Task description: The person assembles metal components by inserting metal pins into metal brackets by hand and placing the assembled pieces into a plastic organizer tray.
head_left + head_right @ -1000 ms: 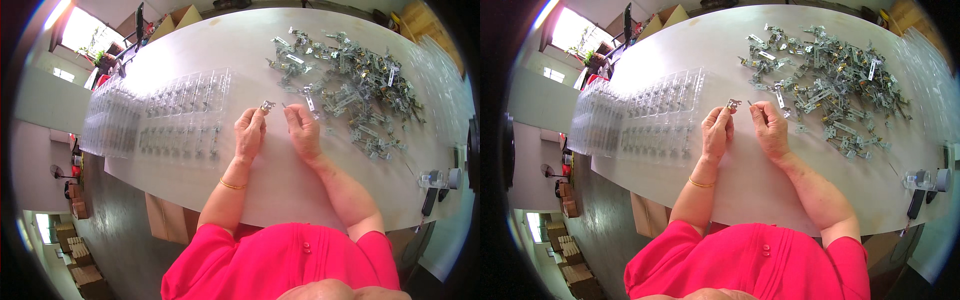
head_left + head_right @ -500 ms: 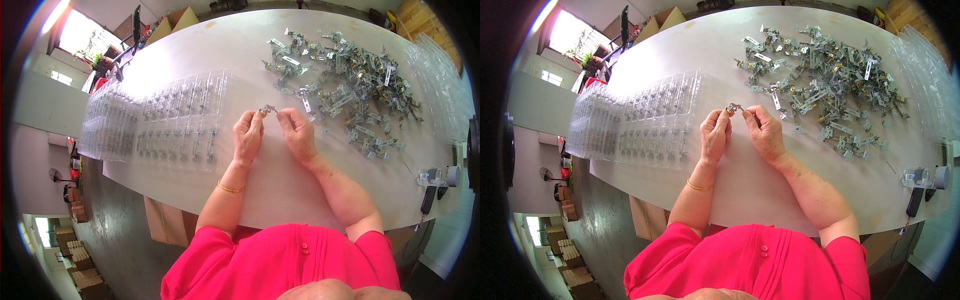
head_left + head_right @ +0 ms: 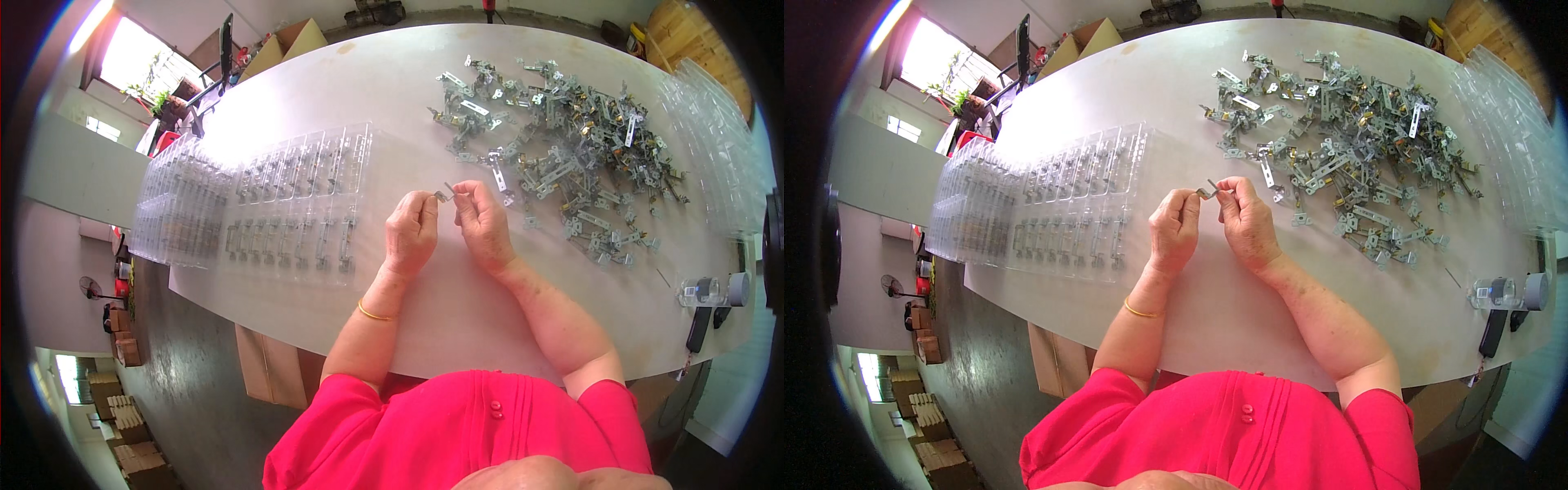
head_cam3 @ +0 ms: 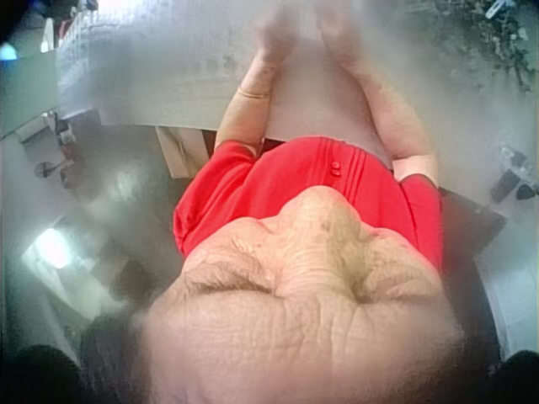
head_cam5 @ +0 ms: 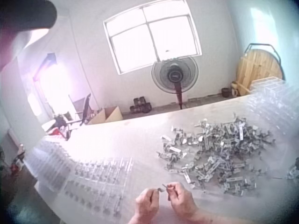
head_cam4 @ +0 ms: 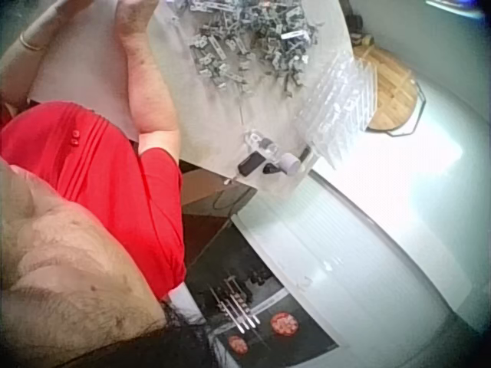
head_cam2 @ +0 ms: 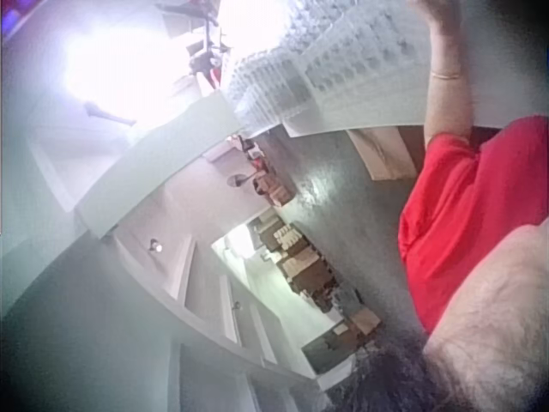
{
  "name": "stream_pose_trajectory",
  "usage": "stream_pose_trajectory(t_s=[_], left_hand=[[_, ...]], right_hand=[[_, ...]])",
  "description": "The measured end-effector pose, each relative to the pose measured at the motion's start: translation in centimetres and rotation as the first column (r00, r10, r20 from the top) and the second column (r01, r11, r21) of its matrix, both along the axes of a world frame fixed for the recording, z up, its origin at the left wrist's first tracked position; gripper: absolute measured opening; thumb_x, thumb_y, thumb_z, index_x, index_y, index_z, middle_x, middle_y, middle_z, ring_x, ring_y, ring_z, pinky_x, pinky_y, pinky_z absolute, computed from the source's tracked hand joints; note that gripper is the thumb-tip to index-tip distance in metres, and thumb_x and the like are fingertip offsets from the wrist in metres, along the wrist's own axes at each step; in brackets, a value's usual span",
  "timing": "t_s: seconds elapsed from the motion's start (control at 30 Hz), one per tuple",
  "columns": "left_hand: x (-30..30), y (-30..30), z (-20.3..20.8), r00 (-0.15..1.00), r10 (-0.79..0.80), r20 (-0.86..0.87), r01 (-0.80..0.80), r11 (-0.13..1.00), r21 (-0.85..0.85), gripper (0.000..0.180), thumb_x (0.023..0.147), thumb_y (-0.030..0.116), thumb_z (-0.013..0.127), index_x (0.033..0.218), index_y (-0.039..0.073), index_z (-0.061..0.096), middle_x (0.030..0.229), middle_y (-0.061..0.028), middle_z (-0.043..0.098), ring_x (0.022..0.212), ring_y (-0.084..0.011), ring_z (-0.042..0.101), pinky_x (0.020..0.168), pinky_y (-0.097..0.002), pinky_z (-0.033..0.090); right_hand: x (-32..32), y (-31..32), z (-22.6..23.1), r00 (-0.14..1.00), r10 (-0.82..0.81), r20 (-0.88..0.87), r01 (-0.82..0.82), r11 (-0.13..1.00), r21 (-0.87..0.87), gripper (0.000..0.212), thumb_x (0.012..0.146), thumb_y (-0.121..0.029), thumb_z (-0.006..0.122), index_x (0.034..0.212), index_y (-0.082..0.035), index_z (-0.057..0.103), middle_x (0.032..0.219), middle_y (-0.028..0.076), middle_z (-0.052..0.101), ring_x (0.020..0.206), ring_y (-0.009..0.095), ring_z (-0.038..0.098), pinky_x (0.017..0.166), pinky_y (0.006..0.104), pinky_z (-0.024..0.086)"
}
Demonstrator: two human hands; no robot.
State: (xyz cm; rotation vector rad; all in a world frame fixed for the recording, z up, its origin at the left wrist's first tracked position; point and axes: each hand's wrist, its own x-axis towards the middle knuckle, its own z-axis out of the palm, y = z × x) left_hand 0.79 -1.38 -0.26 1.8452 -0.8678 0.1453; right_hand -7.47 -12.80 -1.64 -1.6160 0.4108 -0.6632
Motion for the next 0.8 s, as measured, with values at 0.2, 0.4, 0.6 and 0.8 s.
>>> stream_pose_trajectory(t_s=[0.2,0.4,0.6,0.8], left_hand=[[0.2,0.3,0.1,1.0,-0.026,-0.014,0.026,0.999,0.034,0.006,0.093,0.003,0.06,0.09,0.0,0.063,0.085,-0.0151,0.066,0.076,-0.0313,0.065,0.07,-0.0354,0.052],[0.6,0.7,0.2,0.993,-0.078,-0.091,0.079,0.997,0.005,0.005,0.093,0.003,0.061,0.09,0.0,0.063,0.08,-0.0144,0.064,0.07,-0.027,0.062,0.065,-0.0341,0.05],[0.5,0.8,0.0,0.975,-0.222,-0.022,0.222,0.975,-0.034,0.004,0.093,0.003,0.063,0.092,-0.001,0.065,0.073,-0.0068,0.058,0.064,-0.0099,0.051,0.059,-0.0258,0.044],[0.4,0.7,0.2,0.95,-0.275,-0.149,0.275,0.961,-0.018,0.011,0.095,0.009,0.063,0.09,-0.001,0.065,0.068,-0.0042,0.056,0.062,-0.0083,0.051,0.057,-0.0259,0.043]], right_hand=[[-0.2,-0.7,0.2,0.984,0.177,-0.002,-0.171,0.955,0.241,0.018,0.105,-0.015,0.048,0.113,-0.004,0.059,0.079,0.004,0.063,0.066,0.011,0.057,0.061,0.0259,0.048],[0.2,-1.9,-0.1,0.959,0.248,0.138,-0.283,0.855,0.435,0.021,0.1,-0.013,0.047,0.105,-0.002,0.064,0.091,0.003,0.064,0.089,0.01,0.057,0.086,0.0273,0.047],[-0.1,-2.5,-0.6,0.949,0.261,0.175,-0.314,0.795,0.519,0.015,0.099,-0.016,0.055,0.101,-0.005,0.065,0.093,0.002,0.066,0.093,0.011,0.059,0.088,0.0269,0.047],[-0.2,-1.8,-0.1,0.959,0.172,0.225,-0.256,0.863,0.435,0.013,0.105,-0.015,0.05,0.102,-0.006,0.059,0.104,0.004,0.062,0.095,0.011,0.058,0.089,0.0279,0.047]])
